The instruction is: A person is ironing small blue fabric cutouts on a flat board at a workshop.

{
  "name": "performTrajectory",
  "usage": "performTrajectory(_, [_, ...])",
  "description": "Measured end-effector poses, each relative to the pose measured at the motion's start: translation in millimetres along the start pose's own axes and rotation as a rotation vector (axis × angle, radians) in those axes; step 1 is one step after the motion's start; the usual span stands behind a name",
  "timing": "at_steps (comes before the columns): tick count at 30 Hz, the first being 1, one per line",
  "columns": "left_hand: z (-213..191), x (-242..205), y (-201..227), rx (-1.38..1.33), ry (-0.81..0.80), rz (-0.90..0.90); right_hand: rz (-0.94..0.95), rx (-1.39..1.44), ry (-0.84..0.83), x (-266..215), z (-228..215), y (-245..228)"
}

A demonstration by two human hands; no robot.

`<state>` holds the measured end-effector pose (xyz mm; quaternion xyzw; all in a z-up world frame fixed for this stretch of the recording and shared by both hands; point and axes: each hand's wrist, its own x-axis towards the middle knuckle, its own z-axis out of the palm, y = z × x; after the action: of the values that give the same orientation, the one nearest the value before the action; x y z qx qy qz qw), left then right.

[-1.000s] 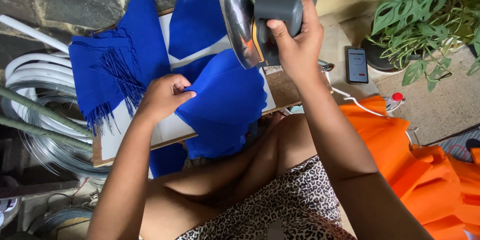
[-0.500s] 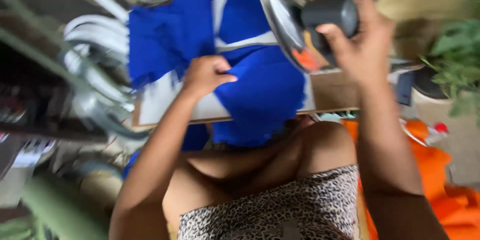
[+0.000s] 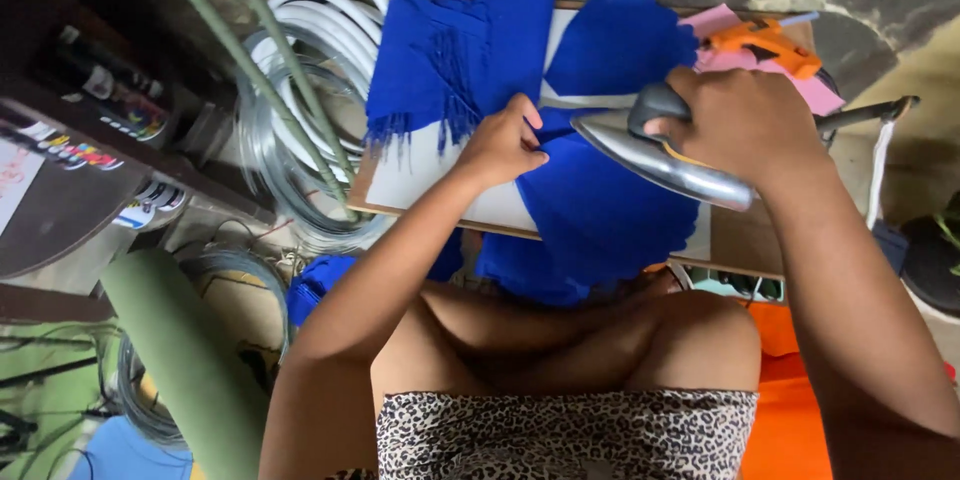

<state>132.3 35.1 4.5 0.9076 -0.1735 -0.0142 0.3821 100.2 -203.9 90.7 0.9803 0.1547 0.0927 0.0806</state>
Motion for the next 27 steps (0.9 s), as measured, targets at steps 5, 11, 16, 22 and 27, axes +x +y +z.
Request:
performTrajectory(5, [-4, -3, 8, 0.060, 0.001, -0.073, -0.047, 0.041, -0.036, 5, 4, -8])
performTrajectory(11, [-1, -7, 5, 0.073, 0.056, -0.076, -0.093, 0.045, -0.030, 11, 19, -17])
performTrajectory(16, [-4, -11, 4, 0.085, 0.095, -0.056, -0.082, 0.015, -0.082, 16, 29, -21])
performTrajectory(22, [2, -28, 9, 0.187, 0.213, 0.067, 0.000, -0.017, -0.134, 16, 22, -29])
performTrajectory(27, [21, -69, 44, 0.233, 0.202, 0.241, 0.022, -0.090, -0.085, 18, 36, -27])
